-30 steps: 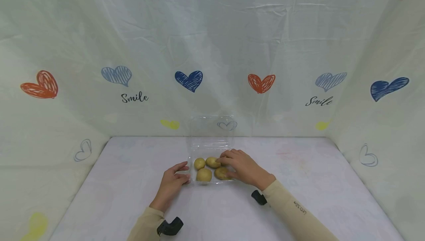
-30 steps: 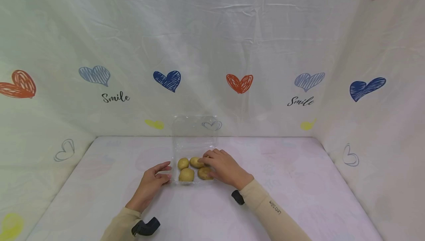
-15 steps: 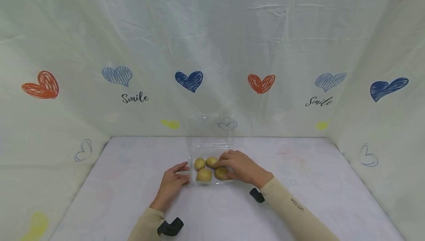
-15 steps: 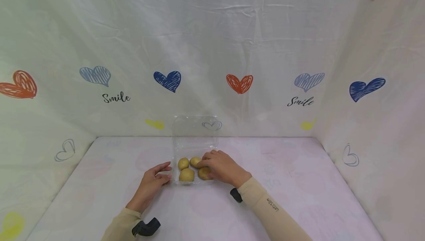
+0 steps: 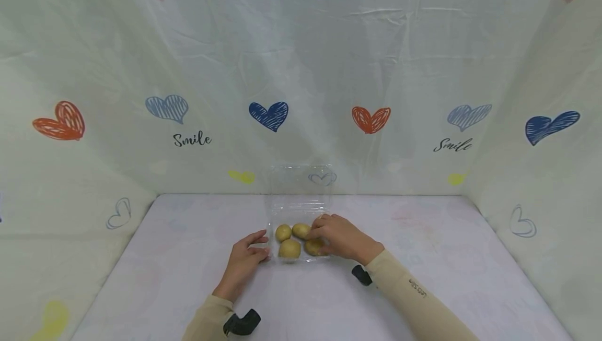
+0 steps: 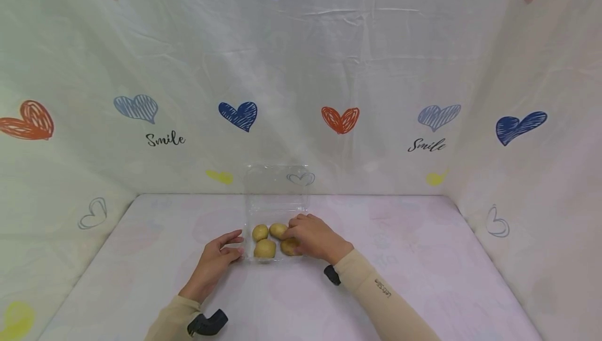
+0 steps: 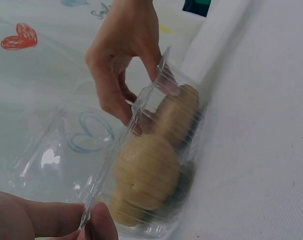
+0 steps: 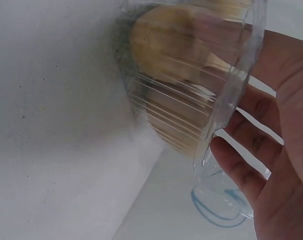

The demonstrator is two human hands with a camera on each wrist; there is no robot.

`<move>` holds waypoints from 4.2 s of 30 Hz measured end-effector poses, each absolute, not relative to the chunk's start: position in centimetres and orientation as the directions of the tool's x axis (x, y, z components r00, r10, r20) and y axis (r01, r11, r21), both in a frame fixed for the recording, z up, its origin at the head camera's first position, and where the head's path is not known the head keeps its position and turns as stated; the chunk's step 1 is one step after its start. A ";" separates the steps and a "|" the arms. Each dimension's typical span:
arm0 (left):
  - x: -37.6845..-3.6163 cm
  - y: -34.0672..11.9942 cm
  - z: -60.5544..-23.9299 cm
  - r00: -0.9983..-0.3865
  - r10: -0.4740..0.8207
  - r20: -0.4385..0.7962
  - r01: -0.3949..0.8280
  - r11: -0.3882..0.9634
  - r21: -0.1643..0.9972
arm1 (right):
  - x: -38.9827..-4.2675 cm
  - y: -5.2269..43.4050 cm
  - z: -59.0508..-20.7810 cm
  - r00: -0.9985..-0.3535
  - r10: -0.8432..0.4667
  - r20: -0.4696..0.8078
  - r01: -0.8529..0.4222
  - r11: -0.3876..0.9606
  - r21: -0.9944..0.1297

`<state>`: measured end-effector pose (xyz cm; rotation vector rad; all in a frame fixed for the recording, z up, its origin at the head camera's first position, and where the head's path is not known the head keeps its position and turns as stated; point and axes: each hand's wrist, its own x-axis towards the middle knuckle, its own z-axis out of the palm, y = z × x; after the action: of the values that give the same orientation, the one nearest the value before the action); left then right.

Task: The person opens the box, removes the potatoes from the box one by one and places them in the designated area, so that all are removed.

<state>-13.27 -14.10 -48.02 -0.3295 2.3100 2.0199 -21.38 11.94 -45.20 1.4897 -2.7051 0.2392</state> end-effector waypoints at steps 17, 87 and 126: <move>-13.3 -14.2 -48.1 -0.977 -0.123 -0.174 -0.187 0.106 0.977 | -21.3 11.6 -45.3 -0.529 -0.845 0.079 -0.848 0.523 -0.086; -13.4 -14.2 -48.2 -0.979 -0.115 -0.168 -0.179 0.097 0.979 | -21.0 13.1 -44.0 -0.395 -0.851 0.346 -0.877 0.462 0.134; -13.4 -14.0 -48.2 -0.974 -0.127 -0.186 -0.200 0.106 0.974 | -22.0 20.7 -46.5 -0.701 -0.630 0.333 -0.672 0.741 -0.012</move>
<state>-13.36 -14.05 -48.23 -0.3399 2.2944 2.0371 -22.01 20.70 -46.52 1.0134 -2.6349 0.1895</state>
